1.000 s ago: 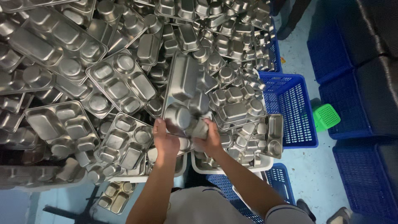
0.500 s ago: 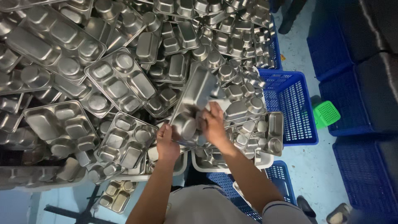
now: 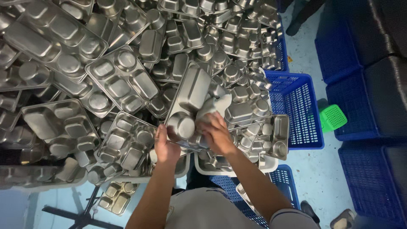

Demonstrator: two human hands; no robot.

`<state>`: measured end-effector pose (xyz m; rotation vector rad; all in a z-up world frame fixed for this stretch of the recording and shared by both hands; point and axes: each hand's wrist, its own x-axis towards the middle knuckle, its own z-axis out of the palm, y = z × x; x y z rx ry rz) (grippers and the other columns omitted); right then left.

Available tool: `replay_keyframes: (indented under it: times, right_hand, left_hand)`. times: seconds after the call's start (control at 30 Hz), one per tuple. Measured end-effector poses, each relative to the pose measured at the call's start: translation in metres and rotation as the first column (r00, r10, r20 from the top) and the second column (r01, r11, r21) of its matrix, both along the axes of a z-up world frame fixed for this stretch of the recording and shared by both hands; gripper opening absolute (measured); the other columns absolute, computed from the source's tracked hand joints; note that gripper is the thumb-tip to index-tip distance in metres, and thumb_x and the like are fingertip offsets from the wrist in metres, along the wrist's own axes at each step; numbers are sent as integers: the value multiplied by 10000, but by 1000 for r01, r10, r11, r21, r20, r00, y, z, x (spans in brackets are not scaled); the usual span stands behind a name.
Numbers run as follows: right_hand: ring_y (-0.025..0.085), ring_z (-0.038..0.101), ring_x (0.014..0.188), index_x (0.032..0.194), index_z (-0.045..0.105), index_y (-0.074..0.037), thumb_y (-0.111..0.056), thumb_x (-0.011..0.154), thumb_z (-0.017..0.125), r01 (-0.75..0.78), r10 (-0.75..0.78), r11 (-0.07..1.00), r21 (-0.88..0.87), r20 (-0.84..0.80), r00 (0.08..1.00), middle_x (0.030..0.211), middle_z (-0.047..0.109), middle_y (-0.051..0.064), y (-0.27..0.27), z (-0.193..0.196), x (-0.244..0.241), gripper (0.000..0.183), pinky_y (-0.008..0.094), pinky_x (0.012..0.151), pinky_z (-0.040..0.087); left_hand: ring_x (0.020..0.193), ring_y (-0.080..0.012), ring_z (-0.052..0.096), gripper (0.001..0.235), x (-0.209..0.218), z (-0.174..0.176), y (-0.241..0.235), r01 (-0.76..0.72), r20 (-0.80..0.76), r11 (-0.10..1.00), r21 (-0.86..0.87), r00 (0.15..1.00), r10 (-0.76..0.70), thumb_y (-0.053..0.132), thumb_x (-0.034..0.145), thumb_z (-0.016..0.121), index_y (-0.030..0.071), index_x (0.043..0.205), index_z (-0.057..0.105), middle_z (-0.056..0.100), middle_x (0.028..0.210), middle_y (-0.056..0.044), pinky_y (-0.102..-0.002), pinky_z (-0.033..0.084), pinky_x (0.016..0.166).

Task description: The person repeatedly picks up stainless steel compartmentalized trays from a large pile, wipes each tray with a cloth, and places the cleaned trays into a blue plastic basket. The process is continuous and repetitive throughout the clip.

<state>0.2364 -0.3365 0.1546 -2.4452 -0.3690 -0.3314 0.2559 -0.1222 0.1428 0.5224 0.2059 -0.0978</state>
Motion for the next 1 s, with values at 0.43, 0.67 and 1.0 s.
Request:
replay_keyframes:
  times: [0.43,0.67,1.0]
  right_hand:
    - [420,470,1381,1352,575,-98,-221,650,913,312,-296,932,183,-109,949,1523,455,174,-6,-10,25,789,466,1128,420]
    - [334,662,1191,1176,689,-105,-70,760,822,464,-455,858,222,-92,886,1236,699,123,-15,-36,44,438,419,1028,523]
    - [246,588,754,1206,599,-49,-155,1010,692,602,-489,524,602,-366,792,864,657,85,-43,-77,49,241,402,684,467]
  left_hand:
    - [577,-91,453,280,-1,-34,-13,173,-131,929,327,982,-137,296,1038,657,33,945,633,549,747,5,-259,345,493]
    - [643,-96,540,194,1,-31,-17,158,-328,934,321,944,-47,267,964,634,83,992,687,624,758,14,-265,434,585]
    - [632,-135,549,245,-8,-59,-7,90,-83,989,117,993,-81,256,1082,667,42,965,651,614,774,-35,-294,455,569]
